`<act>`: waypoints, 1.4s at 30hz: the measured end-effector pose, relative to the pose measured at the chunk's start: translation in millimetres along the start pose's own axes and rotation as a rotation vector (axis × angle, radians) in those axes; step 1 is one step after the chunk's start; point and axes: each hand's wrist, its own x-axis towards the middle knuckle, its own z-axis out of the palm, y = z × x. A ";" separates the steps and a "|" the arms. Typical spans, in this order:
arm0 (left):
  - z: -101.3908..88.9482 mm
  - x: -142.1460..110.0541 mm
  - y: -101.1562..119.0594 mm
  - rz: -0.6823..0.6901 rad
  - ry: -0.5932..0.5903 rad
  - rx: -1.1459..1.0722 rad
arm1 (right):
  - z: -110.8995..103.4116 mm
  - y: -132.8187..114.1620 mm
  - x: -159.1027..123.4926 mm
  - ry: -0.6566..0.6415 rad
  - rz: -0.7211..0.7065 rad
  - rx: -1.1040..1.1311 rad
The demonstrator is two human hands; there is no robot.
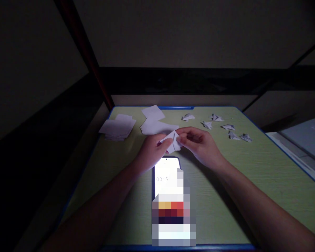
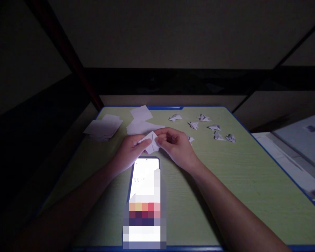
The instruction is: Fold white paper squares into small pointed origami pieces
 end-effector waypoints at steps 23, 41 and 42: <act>2.6 -1.8 -2.3 0.031 -0.026 0.065 | 0.9 -3.0 1.2 0.066 0.103 -0.009; 1.9 -3.3 4.9 0.024 0.037 0.115 | 4.4 1.4 -2.3 -0.005 0.079 -0.062; -0.1 -4.2 7.0 0.026 0.014 0.133 | 4.2 1.0 -2.3 0.005 0.061 -0.081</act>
